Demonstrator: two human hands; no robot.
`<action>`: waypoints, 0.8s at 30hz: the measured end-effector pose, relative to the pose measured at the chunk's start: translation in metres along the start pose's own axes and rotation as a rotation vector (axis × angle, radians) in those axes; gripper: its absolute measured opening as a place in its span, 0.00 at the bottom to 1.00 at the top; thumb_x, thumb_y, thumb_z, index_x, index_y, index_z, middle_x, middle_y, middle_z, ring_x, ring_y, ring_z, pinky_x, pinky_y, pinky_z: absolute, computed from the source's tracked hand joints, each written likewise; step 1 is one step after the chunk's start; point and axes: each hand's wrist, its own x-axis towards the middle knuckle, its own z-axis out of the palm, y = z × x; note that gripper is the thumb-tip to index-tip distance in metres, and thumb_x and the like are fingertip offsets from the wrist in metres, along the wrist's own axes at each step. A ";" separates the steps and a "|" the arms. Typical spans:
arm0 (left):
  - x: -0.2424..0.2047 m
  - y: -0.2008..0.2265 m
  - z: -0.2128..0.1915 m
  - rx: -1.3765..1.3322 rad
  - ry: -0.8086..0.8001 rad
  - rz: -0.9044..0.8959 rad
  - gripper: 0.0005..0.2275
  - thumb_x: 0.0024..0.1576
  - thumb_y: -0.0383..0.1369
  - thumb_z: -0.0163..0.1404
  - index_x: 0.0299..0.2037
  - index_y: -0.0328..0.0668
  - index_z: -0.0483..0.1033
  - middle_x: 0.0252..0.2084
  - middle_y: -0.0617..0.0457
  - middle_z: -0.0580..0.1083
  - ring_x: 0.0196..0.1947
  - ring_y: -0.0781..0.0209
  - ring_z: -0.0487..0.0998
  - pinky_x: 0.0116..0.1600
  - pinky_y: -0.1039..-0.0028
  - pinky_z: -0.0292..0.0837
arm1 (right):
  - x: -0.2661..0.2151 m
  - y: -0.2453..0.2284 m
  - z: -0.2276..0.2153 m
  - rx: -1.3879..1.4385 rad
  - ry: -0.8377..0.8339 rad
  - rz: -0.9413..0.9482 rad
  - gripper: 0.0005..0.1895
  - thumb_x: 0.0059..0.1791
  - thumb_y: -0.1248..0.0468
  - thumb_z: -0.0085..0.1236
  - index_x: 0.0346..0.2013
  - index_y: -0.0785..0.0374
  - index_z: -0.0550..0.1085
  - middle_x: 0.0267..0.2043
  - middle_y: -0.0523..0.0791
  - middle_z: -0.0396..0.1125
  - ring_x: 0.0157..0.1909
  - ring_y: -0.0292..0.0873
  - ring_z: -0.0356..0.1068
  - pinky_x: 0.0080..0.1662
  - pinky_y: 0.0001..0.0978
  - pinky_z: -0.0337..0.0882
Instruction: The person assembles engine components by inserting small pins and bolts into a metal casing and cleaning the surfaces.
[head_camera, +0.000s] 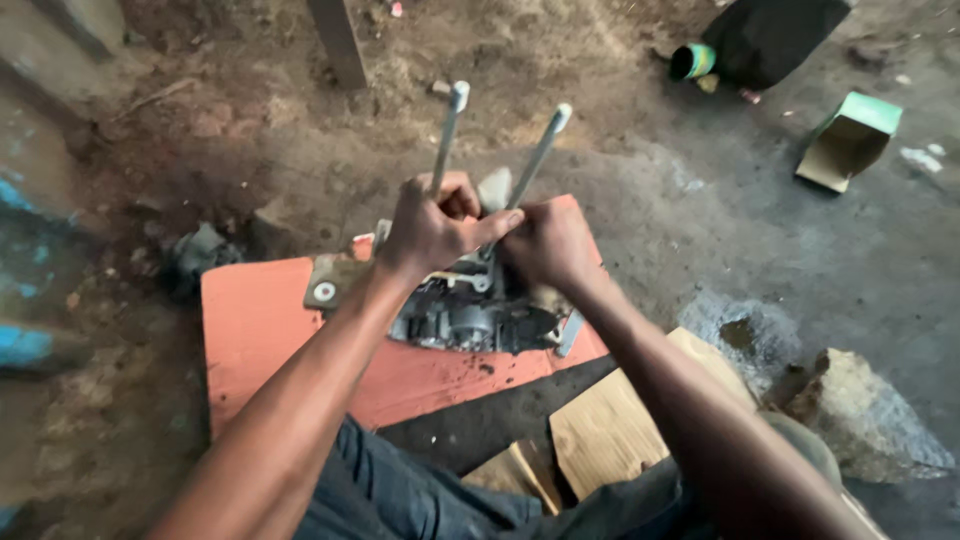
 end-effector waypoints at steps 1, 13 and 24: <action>-0.002 0.000 -0.002 0.016 -0.014 -0.011 0.22 0.49 0.42 0.69 0.18 0.40 0.68 0.14 0.58 0.65 0.16 0.74 0.62 0.21 0.77 0.52 | 0.008 0.000 0.001 -0.004 0.012 -0.007 0.11 0.45 0.59 0.59 0.37 0.61 0.80 0.30 0.57 0.72 0.34 0.56 0.76 0.38 0.47 0.73; 0.006 -0.001 -0.003 0.050 -0.011 0.001 0.21 0.47 0.44 0.69 0.17 0.41 0.70 0.14 0.57 0.69 0.15 0.74 0.67 0.19 0.79 0.57 | -0.033 -0.008 -0.010 -0.015 -0.154 0.015 0.13 0.38 0.58 0.66 0.34 0.58 0.83 0.31 0.52 0.76 0.36 0.50 0.78 0.42 0.42 0.74; -0.007 0.003 -0.005 0.136 0.013 0.047 0.24 0.48 0.44 0.70 0.17 0.38 0.67 0.12 0.56 0.64 0.14 0.72 0.63 0.19 0.77 0.53 | 0.062 0.048 0.016 0.084 0.100 0.052 0.17 0.41 0.54 0.68 0.40 0.60 0.82 0.37 0.54 0.77 0.41 0.48 0.80 0.45 0.39 0.76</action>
